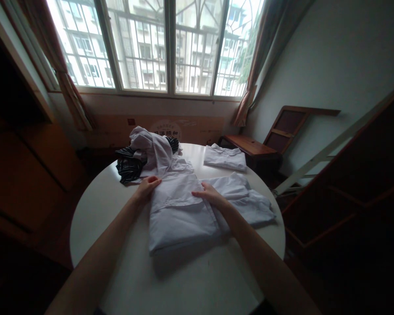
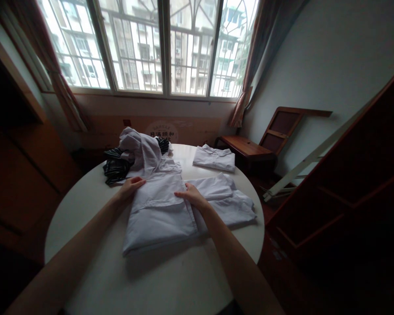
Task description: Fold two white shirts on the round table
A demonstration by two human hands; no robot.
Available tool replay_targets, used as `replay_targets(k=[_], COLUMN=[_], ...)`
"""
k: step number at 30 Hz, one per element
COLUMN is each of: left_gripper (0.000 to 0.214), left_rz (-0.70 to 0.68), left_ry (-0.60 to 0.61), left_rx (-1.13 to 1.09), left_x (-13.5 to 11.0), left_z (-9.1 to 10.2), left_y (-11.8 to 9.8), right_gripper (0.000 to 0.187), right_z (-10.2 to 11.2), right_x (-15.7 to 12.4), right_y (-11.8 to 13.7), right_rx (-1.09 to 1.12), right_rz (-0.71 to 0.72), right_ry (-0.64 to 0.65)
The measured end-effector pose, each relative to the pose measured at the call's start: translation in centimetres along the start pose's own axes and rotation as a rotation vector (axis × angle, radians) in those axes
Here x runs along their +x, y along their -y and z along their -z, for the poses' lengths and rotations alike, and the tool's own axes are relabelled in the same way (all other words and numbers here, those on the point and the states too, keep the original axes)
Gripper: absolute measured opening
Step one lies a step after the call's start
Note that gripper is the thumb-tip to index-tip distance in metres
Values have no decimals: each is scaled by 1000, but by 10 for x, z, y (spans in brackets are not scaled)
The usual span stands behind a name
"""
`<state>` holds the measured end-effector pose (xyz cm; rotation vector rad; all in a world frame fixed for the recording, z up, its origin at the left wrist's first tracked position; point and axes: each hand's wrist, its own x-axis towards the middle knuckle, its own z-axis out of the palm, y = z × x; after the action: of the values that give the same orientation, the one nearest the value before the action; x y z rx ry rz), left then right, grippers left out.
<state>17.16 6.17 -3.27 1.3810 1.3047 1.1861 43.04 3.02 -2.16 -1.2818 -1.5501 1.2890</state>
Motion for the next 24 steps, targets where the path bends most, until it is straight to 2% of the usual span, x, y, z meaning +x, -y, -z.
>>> replay_targets(k=[4, 7, 9, 11, 12, 14, 16, 18, 19, 21, 24], left_gripper=[26, 28, 30, 31, 31, 29, 28, 28, 28, 26, 24], left_rz=[-84, -176, -197, -198, -194, -189, -183, -178, -176, -175, -178], left_ry=[13, 15, -4, -22, -26, -34, -44, -54, -58, -62, -57], left_rx=[213, 414, 461, 480, 486, 503, 522, 540, 546, 554, 553], left_x=[3, 4, 5, 5, 5, 5, 5, 5, 6, 7, 7], left_z=[4, 6, 7, 7, 7, 7, 8, 8, 8, 9, 9], left_y=[5, 9, 10, 9, 8, 7, 7, 8, 8, 10, 10], right_gripper=[34, 42, 43, 38, 36, 37, 39, 36, 33, 29, 22], right_z=[2, -1, -9, -22, -30, -47, -62, -74, -78, -84, -92], right_x=[2, 0, -5, -16, -23, -42, -61, -76, -82, -88, -91], right_y=[-5, -2, 6, 20, 27, 42, 52, 56, 57, 55, 50], right_rx=[-229, -547, -706, -746, -735, -729, -809, -934, -997, -1101, -1179], right_rz=[30, 85, 233, 460, 573, 747, 839, 872, 874, 872, 872], right_ry=[-73, -242, -373, -398, -353, -162, 121, 327, 388, 430, 395])
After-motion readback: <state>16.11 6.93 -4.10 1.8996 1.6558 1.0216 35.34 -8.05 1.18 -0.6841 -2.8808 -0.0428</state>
